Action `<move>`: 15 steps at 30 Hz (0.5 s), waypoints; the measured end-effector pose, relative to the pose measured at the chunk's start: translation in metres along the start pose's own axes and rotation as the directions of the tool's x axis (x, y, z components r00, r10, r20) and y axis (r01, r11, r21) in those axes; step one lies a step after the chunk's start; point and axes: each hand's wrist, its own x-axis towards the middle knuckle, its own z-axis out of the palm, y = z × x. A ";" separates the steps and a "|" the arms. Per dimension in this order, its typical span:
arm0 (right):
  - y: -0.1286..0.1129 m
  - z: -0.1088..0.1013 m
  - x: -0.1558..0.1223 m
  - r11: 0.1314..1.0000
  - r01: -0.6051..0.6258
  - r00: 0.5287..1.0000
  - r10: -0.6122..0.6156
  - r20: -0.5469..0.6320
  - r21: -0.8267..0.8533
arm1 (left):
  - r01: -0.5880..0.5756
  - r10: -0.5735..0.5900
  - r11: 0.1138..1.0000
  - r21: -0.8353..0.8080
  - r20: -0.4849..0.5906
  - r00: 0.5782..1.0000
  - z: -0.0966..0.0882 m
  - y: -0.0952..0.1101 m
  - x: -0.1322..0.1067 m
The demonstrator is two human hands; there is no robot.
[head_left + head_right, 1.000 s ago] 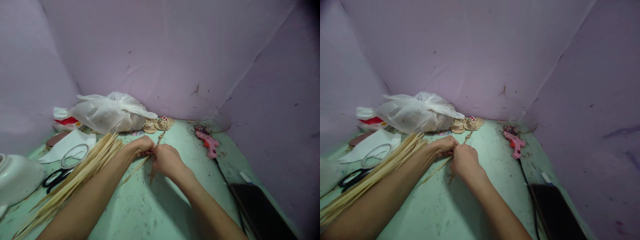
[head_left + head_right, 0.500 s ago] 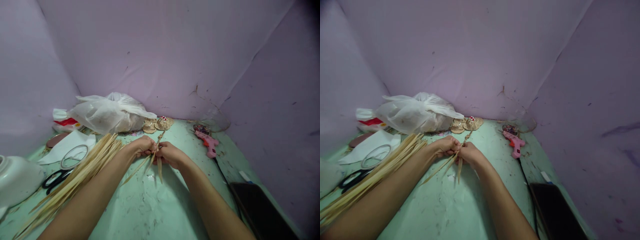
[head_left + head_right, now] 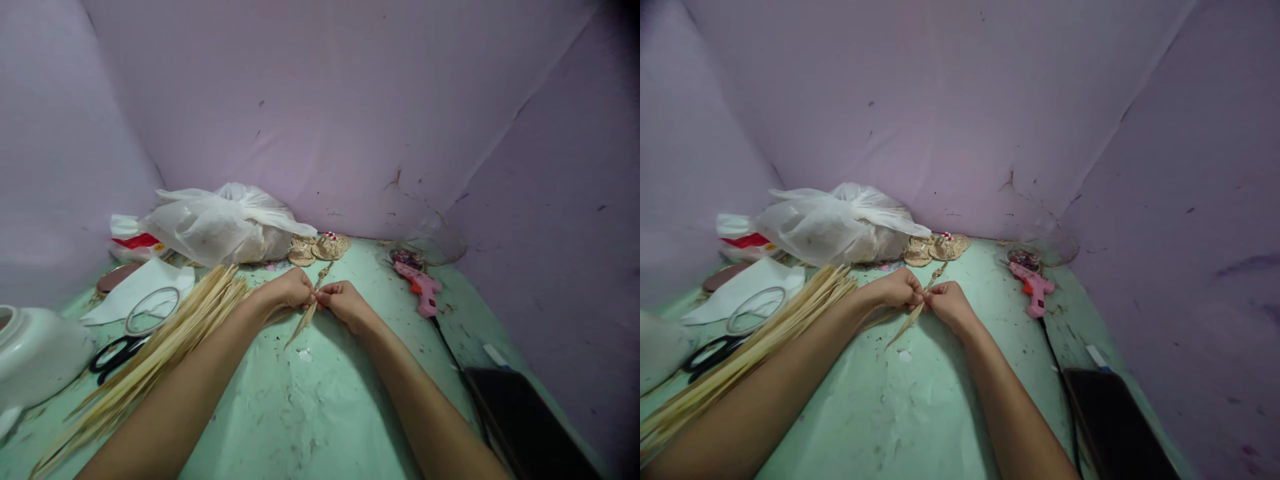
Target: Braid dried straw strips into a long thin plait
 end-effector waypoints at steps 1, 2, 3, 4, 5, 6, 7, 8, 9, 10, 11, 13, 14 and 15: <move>0.000 0.001 0.000 1.000 -0.002 1.000 0.002 -0.001 0.023 | 0.021 -0.019 0.998 0.053 -0.031 0.999 -0.001 0.002 -0.001; 0.000 0.001 0.000 0.999 -0.014 1.000 0.015 -0.010 0.045 | 0.052 -0.044 0.992 0.111 -0.071 0.996 -0.001 0.004 -0.003; -0.001 0.002 -0.001 0.997 -0.037 0.999 0.039 -0.026 0.064 | 0.090 -0.071 0.981 0.174 -0.113 0.991 -0.002 0.007 -0.005; -0.003 0.003 -0.001 0.995 -0.063 0.997 0.067 -0.043 0.082 | 0.124 -0.090 0.963 0.240 -0.151 0.985 -0.003 0.011 -0.008; -0.004 0.004 -0.002 0.991 -0.089 0.994 0.095 -0.058 0.098 | 0.156 -0.103 0.940 0.303 -0.181 0.978 -0.004 0.016 -0.011; -0.006 0.005 -0.003 0.987 -0.112 0.990 0.122 -0.075 0.115 | 0.185 -0.115 0.914 0.360 -0.207 0.971 -0.004 0.021 -0.014; -0.008 0.006 -0.004 0.981 -0.134 0.984 0.148 -0.095 0.138 | 0.211 -0.124 0.890 0.404 -0.232 0.965 -0.002 0.026 -0.017; -0.009 0.007 -0.004 0.974 -0.150 0.979 0.170 -0.112 0.168 | 0.231 -0.126 0.871 0.434 -0.259 0.958 0.002 0.031 -0.021; -0.009 0.008 -0.004 0.965 -0.160 0.974 0.188 -0.124 0.206 | 0.248 -0.120 0.856 0.453 -0.292 0.949 0.007 0.035 -0.025; -0.008 0.009 -0.004 0.955 -0.165 0.971 0.201 -0.129 0.248 | 0.259 -0.104 0.843 0.471 -0.329 0.939 0.013 0.039 -0.028; -0.006 0.010 -0.003 0.942 -0.171 0.968 0.216 -0.131 0.289 | 0.255 -0.076 0.834 0.489 -0.355 0.932 0.020 0.043 -0.031; -0.003 0.010 -0.001 0.918 -0.183 0.961 0.242 -0.131 0.353 | 0.225 -0.022 0.823 0.522 -0.367 0.930 0.034 0.047 -0.034; -0.001 0.010 -0.001 0.911 -0.183 0.960 0.247 -0.134 0.370 | 0.210 -0.016 0.822 0.530 -0.346 0.938 0.037 0.048 -0.035; 0.000 0.010 0.000 0.908 -0.182 0.959 0.249 -0.137 0.377 | 0.192 -0.029 0.841 0.506 -0.311 0.950 0.038 0.047 -0.035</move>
